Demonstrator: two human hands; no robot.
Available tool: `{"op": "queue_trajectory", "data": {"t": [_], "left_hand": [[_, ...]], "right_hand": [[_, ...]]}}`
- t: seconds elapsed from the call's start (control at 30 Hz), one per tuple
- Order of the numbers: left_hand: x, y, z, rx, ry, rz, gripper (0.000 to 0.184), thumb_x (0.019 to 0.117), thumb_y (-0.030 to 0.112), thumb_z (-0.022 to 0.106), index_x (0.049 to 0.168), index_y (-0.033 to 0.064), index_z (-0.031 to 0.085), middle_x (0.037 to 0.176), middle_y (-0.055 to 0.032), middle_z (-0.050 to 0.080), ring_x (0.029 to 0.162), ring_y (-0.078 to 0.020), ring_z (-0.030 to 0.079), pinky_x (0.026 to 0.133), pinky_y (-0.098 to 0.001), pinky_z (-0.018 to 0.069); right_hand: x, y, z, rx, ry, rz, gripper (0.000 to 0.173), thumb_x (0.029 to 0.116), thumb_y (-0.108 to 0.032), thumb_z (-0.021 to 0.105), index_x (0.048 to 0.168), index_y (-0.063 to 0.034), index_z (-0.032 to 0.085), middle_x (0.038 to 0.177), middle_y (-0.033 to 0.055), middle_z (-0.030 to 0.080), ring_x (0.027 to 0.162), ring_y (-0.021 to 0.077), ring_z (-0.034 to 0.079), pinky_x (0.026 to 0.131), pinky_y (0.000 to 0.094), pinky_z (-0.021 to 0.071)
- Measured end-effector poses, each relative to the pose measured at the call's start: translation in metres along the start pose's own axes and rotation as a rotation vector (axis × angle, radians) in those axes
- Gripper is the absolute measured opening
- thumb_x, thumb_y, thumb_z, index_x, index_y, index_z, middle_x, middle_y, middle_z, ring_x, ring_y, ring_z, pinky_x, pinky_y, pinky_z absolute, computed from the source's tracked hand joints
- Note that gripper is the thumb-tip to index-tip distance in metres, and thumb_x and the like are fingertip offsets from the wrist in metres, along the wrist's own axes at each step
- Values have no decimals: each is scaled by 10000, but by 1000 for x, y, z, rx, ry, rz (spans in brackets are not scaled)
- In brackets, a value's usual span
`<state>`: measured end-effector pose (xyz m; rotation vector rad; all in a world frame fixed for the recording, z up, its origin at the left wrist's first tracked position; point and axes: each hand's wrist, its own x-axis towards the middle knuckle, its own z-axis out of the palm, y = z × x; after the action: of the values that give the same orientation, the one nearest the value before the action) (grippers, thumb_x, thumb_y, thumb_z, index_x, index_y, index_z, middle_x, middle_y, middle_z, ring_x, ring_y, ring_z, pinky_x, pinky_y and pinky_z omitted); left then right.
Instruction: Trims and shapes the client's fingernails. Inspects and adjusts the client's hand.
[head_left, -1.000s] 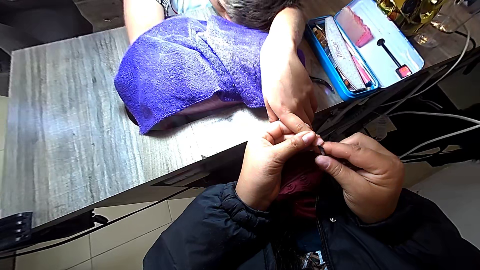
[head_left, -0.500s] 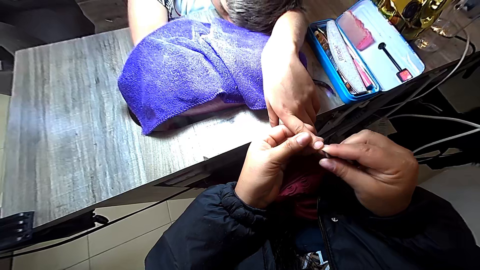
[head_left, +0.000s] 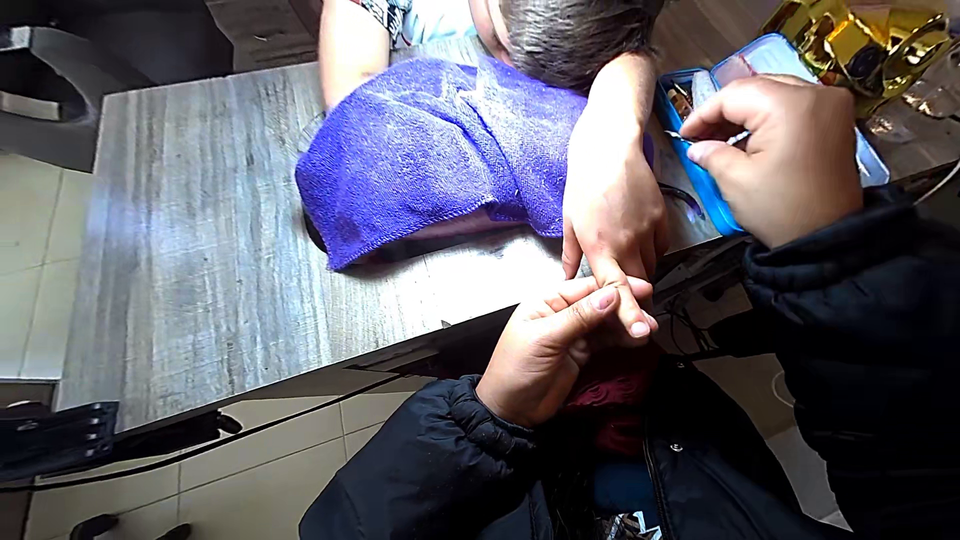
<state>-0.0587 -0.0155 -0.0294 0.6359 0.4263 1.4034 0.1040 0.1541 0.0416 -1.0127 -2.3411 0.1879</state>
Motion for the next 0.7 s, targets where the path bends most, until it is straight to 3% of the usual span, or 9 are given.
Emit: {"op": "queue_trajectory", "data": {"t": [0.17,0.27,0.33,0.5,0.7], "left_hand": [[-2,0,-6,2,-54,5,280,1065,100,450,1126,-3,703,867,-51,712,833,-122,697,843,-301,581],[-2,0,-9,26,-88,15,282,1067,107,446,1142,4,697,858,-40,705,823,-118,691,826,-299,580],[-2,0,-10,39,-121,20,283,1069,115,440,1150,7,689,865,-38,697,820,-117,685,815,-295,577],[-2,0,-12,56,-151,17,298,1076,123,422,1170,7,681,873,-28,686,813,-108,675,809,-285,576],[-2,-2,-10,-26,-202,9,290,1078,150,435,1187,23,671,860,-12,666,795,-103,655,769,-277,565]], "right_hand": [[10,-9,1,-97,-143,-108,163,916,36,593,996,22,736,1027,238,701,1025,394,668,907,559,496],[-2,-13,-20,-123,-259,-17,153,934,31,617,1003,-10,746,1021,213,721,988,378,685,864,594,496],[-14,-11,-28,-82,-232,20,151,948,4,615,1032,-21,738,1020,180,722,961,307,691,863,529,517],[-43,-3,-31,195,-122,41,121,955,-148,650,1061,-117,698,1004,-31,710,879,-27,661,810,154,550],[-65,-20,-5,600,-53,117,156,1054,-153,514,1113,-109,652,900,-110,630,723,-56,555,623,103,455]]}}
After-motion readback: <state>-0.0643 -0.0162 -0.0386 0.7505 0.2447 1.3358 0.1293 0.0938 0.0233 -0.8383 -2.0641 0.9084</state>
